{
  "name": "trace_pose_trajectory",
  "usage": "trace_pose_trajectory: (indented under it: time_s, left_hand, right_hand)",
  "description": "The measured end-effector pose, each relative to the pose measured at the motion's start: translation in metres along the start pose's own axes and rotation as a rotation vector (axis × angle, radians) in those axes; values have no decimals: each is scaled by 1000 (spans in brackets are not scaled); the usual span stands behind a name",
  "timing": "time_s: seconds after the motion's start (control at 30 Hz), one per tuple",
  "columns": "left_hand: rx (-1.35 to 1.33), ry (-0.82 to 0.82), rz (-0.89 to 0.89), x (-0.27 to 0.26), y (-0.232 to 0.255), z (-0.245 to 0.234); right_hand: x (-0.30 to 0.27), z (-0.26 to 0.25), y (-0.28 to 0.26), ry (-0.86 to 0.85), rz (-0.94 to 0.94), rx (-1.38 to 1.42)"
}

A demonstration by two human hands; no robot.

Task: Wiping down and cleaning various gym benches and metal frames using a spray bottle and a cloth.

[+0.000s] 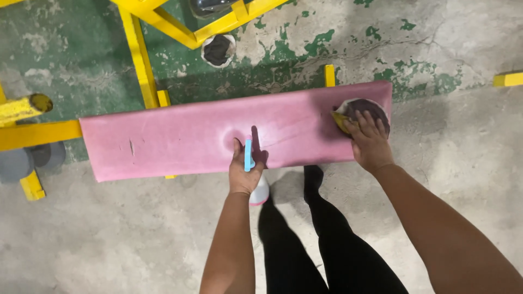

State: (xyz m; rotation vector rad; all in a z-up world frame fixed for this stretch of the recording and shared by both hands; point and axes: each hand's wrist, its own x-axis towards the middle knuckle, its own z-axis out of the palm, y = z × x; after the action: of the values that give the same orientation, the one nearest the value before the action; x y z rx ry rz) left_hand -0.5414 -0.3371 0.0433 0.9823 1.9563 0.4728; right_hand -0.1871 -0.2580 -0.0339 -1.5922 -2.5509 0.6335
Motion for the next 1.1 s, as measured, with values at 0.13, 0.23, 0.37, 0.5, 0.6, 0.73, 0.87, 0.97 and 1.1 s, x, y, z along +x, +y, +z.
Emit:
trace_pose_trajectory:
  time_s: [0.13,0.23,0.37,0.5,0.6,0.73,0.87,0.97,1.1]
  left_hand:
    - [-3,-48,-55,3,-14,3]
    - [48,-9,88,13,-49,4]
    - [-62,-90,185,11,-71,-19]
    - [-98,-140,230,14,-78,-62]
    - [32,-106,377,21,-84,-94]
    - [56,-146,391,31,-91,-111]
    - [112,-331,219,29,-76,-120]
    - [99,-393,151,32,-80,-122]
    - [24,-403,230,44,-90,-123]
  right_hand:
    - [-4,46,-33,117,186,-5]
    - [13,77,-100,213,540,-27]
    - [29,102,-202,178,441,27]
    - [48,129,-278,62,108,43]
    - [56,116,-285,-151,-208,-21]
    - [70,115,-211,-51,-202,-78]
    - [71,91,-164,-25,299,-405]
    - [92,94,-193,206,576,-190]
    - [140,133,-280,446,701,146]
